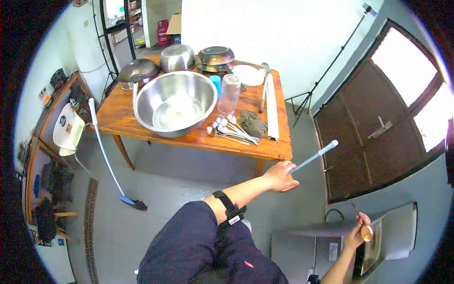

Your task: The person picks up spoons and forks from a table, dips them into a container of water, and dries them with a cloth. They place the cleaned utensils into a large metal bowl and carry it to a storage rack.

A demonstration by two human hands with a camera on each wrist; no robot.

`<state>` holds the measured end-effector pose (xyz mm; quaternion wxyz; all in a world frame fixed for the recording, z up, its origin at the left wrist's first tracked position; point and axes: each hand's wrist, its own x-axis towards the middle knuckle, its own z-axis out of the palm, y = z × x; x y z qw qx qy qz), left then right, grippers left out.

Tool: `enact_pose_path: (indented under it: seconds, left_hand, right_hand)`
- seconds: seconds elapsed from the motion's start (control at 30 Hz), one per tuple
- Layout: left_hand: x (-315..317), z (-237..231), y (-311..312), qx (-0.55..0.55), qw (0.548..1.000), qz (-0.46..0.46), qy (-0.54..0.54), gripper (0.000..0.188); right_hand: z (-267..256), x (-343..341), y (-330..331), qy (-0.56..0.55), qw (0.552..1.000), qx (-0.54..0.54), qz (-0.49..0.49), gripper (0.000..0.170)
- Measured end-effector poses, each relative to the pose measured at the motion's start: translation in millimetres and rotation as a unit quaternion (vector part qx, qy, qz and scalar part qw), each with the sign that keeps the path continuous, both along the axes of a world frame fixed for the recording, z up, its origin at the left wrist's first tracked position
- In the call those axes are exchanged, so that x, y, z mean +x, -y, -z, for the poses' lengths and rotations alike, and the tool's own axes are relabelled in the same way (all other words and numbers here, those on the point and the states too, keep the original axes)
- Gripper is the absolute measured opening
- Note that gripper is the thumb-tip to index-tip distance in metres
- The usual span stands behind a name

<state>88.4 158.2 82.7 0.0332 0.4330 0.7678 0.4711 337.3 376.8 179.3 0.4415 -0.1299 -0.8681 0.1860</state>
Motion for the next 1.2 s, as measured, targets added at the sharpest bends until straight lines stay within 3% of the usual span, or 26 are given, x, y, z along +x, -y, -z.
enact_pose_path:
  seconds: [0.03, 0.13, 0.27, 0.37, 0.47, 0.5, 0.6, 0.87, 1.07, 1.1, 1.2]
  left_hand:
    - [-7.5, 6.2, 8.0, 0.02, 0.999, -0.023, -0.037, 0.059]
    - [-30.3, 5.9, 41.7, 0.002, 0.999, -0.041, -0.005, 0.057]
    - [-68.2, 37.3, 86.0, -0.025, 0.993, -0.114, -0.009, 0.053]
    - [-94.9, 44.1, 124.7, -0.076, 0.988, -0.134, 0.004, 0.052]
    - [-121.4, 56.1, 151.3, -0.208, 0.966, -0.142, 0.053, 0.051]
    - [-129.6, 48.9, 158.6, -0.293, 0.947, -0.106, 0.08, 0.051]
    - [-144.4, 70.6, 172.6, -0.327, 0.939, -0.056, 0.094, 0.051]
    - [-179.9, 84.9, 176.7, -0.273, 0.948, -0.068, 0.148, 0.049]
    - [-183.9, 91.9, 167.6, -0.207, 0.962, -0.167, 0.062, 0.041]
    - [-186.5, 87.2, 167.0, -0.246, 0.948, -0.13, 0.155, 0.052]
    - [-184.4, 81.3, 166.7, -0.243, 0.948, -0.13, 0.158, 0.049]
  right_hand:
    - [3.1, -17.2, 10.6, -0.012, 1.0, -0.006, 0.002, 0.008]
    - [6.5, -78.0, 30.9, 0.044, 0.991, 0.084, -0.09, 0.01]
    - [34.3, -189.4, 63.5, 0.109, 0.966, 0.153, -0.177, 0.025]
    - [38.9, -281.4, 125.3, 0.251, 0.921, 0.139, -0.262, 0.029]
    - [102.7, -374.8, 151.3, 0.298, 0.864, 0.192, -0.357, 0.024]
    - [116.9, -400.1, 163.5, 0.314, 0.846, 0.217, -0.372, 0.022]
    - [148.7, -450.9, 194.2, 0.37, 0.817, 0.237, -0.373, 0.019]
    - [180.2, -495.0, 208.3, 0.321, 0.837, 0.248, -0.368, 0.012]
    - [197.3, -504.5, 202.9, 0.281, 0.844, 0.24, -0.389, 0.012]
    - [195.7, -506.6, 203.6, 0.279, 0.843, 0.23, -0.397, 0.013]
    - [192.9, -505.7, 206.5, 0.289, 0.842, 0.203, -0.407, 0.015]
